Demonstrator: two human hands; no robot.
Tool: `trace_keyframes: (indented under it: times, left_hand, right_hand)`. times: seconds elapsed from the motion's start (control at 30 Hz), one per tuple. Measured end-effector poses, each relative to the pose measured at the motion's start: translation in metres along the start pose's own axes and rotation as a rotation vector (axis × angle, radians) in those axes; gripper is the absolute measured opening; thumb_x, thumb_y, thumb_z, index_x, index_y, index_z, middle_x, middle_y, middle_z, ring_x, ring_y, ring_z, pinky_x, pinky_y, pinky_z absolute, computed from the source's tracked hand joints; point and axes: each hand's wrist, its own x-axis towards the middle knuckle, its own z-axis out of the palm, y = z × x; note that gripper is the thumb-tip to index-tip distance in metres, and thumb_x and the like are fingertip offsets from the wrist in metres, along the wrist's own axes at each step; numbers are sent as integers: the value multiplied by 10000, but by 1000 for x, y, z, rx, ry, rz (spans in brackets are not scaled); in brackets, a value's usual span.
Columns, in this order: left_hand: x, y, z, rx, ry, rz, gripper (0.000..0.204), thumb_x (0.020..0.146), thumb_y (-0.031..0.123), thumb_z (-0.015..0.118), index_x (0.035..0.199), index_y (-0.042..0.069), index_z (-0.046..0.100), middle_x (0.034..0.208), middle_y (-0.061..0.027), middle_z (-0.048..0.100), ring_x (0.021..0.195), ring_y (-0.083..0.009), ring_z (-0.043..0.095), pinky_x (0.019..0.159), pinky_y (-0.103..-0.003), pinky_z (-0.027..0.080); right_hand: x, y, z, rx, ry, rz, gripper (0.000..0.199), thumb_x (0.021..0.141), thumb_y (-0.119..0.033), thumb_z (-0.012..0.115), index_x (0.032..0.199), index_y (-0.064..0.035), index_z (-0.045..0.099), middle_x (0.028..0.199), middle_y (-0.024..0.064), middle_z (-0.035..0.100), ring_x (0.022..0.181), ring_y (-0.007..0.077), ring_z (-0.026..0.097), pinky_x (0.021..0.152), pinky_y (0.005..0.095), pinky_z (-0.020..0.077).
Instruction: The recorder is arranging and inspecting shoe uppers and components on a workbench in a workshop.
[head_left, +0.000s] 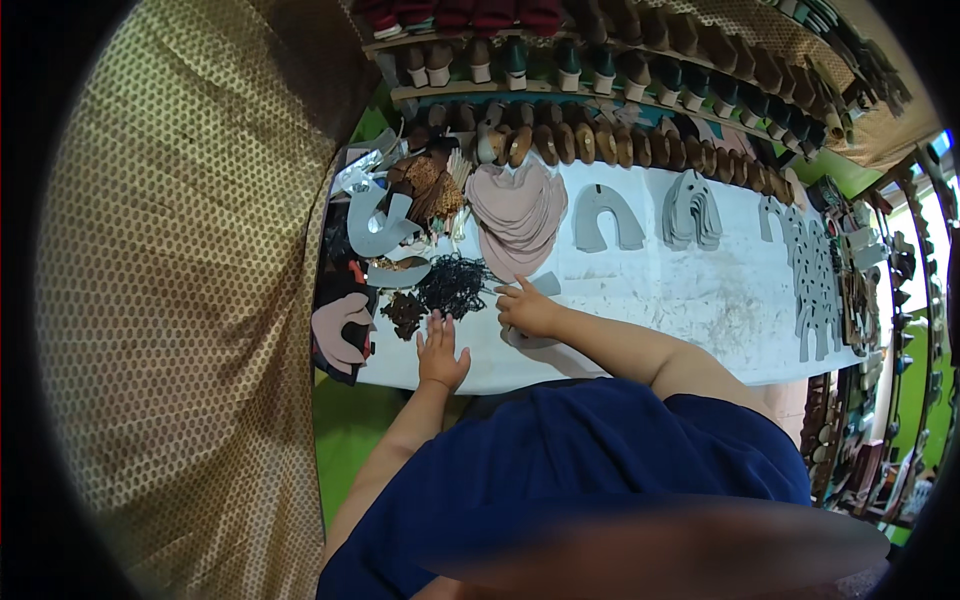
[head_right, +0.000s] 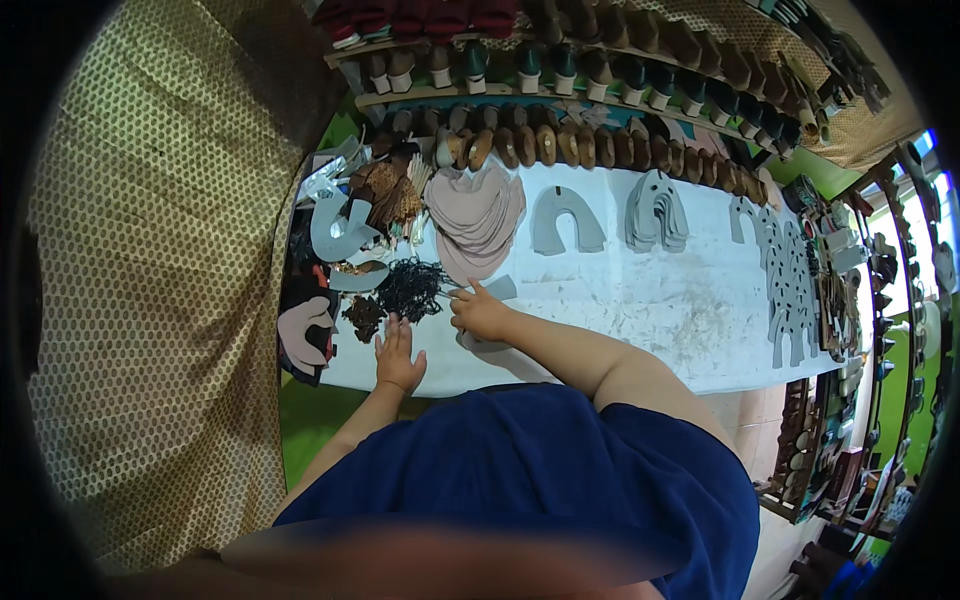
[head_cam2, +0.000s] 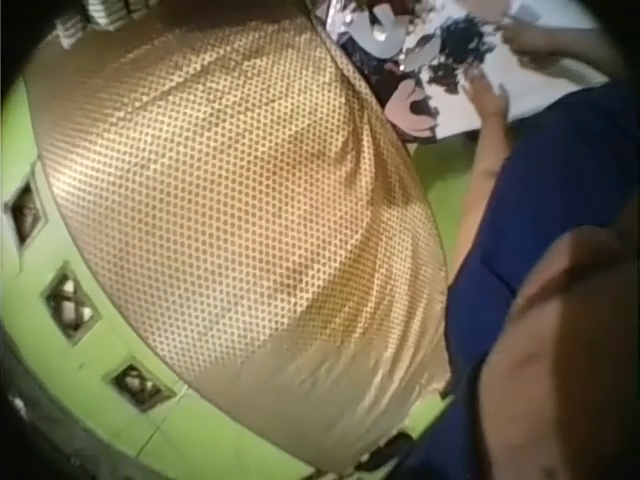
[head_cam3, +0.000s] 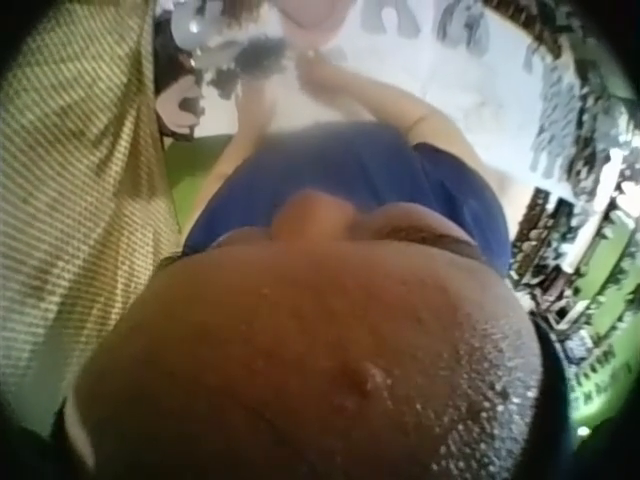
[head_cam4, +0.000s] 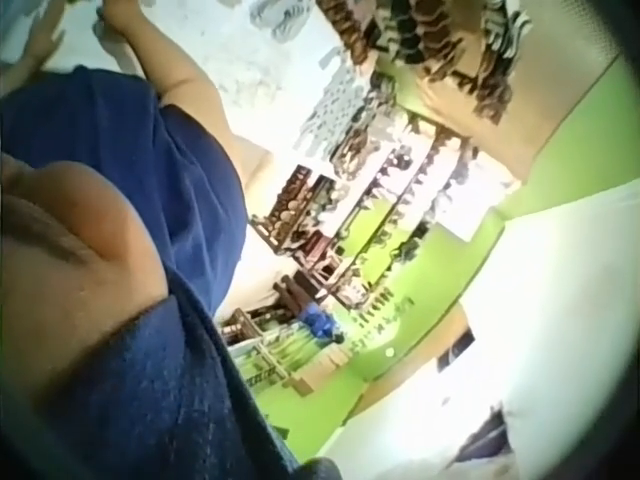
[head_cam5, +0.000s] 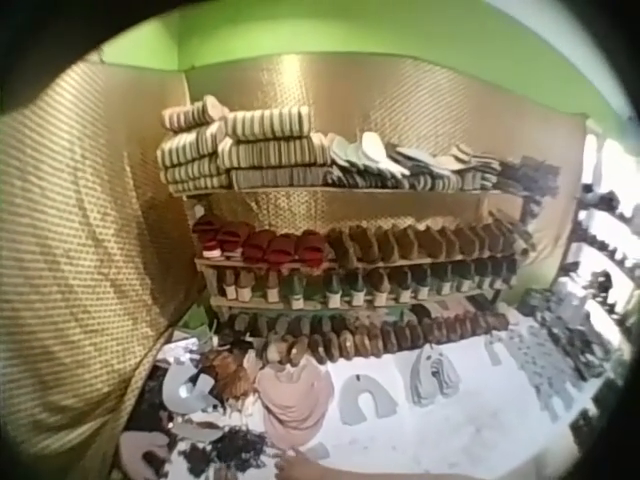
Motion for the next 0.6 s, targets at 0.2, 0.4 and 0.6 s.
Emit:
trace_keyframes:
  times: [0.2, 0.4, 0.6]
  left_hand:
    - [-6, -11, 18, 102, 139, 10, 882, 833, 332, 641, 1564, 122, 195, 1652, -196, 62, 1512, -427, 69, 1184, -621, 58]
    - [-11, -1, 13, 188, 150, -49, 886, 832, 344, 648, 1564, 134, 194, 1644, -225, 53, 1510, -442, 37, 1164, -658, 32]
    - [2, 39, 0, 255, 57, -192, 822, 883, 386, 598, 1565, 124, 222, 1641, -240, 10, 1500, -472, -26, 1151, -674, 8]
  right_hand:
    - [-51, 40, -34, 229, 123, 131, 106, 796, -157, 692, 901, -143, 690, 932, 52, 684, 1093, 265, 632, 1135, 610, 293]
    - [-152, 79, -112, 384, 348, 340, 186, 763, -145, 740, 950, -154, 732, 897, 54, 716, 928, 251, 668, 1120, 557, 330]
    - [-249, 115, -178, 190, 411, 556, 139, 805, -151, 721, 940, -134, 753, 917, 54, 728, 907, 266, 664, 985, 492, 412]
